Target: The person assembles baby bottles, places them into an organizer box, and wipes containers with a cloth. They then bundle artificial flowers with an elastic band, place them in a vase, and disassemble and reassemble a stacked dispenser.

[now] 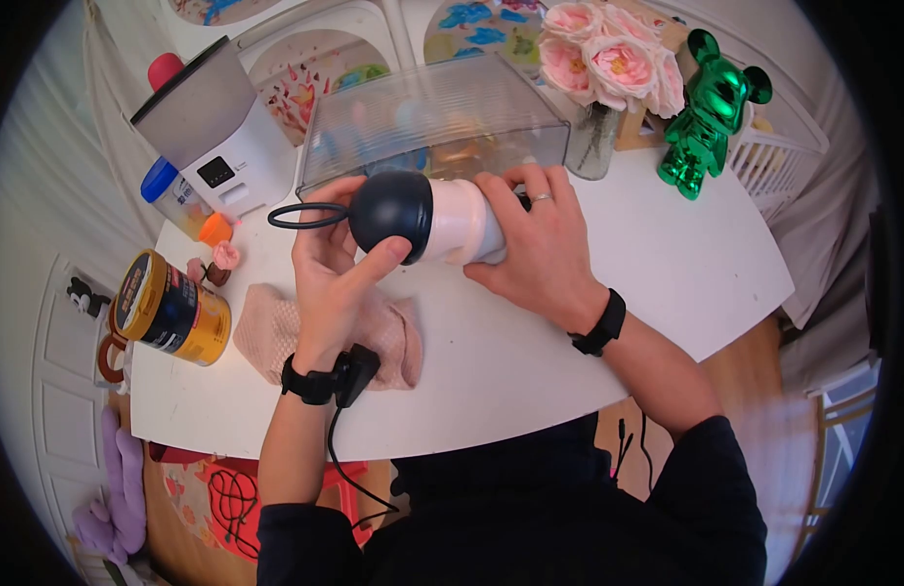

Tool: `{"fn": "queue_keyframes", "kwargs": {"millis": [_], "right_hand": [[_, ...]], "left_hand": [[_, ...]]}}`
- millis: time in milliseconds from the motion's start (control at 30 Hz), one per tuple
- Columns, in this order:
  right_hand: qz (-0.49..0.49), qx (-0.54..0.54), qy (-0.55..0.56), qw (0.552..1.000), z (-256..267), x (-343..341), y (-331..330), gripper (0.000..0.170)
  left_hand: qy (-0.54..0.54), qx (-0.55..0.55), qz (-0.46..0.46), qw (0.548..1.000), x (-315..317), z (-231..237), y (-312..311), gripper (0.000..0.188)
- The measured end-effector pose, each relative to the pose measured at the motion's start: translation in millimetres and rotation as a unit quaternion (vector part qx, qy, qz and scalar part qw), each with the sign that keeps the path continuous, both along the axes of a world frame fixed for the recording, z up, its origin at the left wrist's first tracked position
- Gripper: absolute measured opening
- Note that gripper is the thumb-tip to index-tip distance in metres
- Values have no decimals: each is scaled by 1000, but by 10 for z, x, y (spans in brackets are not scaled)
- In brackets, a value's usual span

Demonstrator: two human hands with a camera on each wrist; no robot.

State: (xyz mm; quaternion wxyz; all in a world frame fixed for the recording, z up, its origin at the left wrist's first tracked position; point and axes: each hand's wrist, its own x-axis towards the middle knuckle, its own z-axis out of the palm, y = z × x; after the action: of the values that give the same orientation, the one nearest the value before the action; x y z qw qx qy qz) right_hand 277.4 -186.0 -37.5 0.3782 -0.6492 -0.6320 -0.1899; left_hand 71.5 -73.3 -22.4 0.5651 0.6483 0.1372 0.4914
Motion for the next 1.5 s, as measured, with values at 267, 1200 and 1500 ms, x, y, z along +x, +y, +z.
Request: {"fn": "queue_keyframes", "kwargs": {"millis": [267, 1200, 1500], "right_hand": [[-11, 4, -14, 1000, 3, -12, -15, 81], [17, 2, 8, 1000, -15, -44, -10, 75], [-2, 38, -47, 998, -22, -63, -15, 80]], "left_hand": [[5, 11, 7, 1000, 5, -37, 3, 80], [58, -30, 36, 997, 23, -38, -75, 62], [45, -65, 61, 995, 44, -25, -100, 47]]}}
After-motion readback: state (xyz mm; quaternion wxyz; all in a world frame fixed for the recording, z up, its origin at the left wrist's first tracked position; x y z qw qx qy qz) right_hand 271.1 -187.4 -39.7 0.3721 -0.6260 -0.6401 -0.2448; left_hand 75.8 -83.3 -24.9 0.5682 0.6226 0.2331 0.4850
